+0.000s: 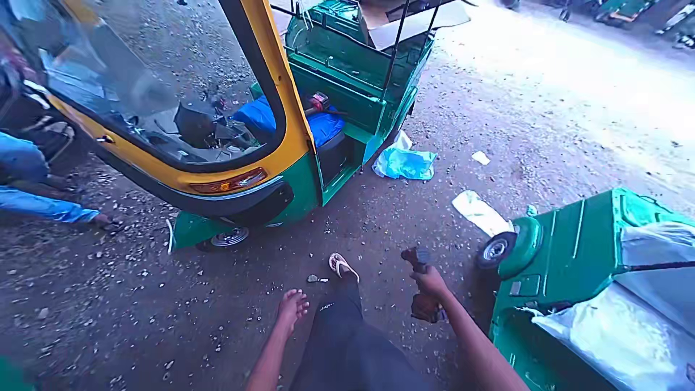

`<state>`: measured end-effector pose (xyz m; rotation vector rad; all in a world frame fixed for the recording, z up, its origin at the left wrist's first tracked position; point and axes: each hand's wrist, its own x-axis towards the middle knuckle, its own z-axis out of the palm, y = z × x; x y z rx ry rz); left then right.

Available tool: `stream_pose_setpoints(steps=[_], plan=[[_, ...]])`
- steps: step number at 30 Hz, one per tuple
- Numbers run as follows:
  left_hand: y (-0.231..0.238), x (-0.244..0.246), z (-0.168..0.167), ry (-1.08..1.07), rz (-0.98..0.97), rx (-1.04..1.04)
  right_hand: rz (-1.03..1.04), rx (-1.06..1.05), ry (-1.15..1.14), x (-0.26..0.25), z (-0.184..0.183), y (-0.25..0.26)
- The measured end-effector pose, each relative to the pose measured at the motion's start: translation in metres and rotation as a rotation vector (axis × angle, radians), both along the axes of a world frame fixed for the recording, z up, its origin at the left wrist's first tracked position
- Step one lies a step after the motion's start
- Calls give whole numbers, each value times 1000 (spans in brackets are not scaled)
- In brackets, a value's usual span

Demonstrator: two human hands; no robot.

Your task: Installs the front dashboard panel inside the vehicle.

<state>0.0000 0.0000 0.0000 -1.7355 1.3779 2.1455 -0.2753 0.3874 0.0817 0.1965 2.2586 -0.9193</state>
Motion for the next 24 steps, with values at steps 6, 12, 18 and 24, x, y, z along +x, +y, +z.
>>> stream_pose_setpoints(steps=[6, 12, 18, 24], plan=[[-59, -260, -49, 170, 240, 244, -209, -504, -107, -166, 25, -80], [-110, -452, -58, 287, 673, 452, -313, -464, -265, -332, -29, -200], [-157, -547, -60, 508, 1467, 335, -189, -385, -488, -452, -78, -335], [-188, -584, -67, 780, 2102, 194, 323, -228, -743, -568, -130, -449]])
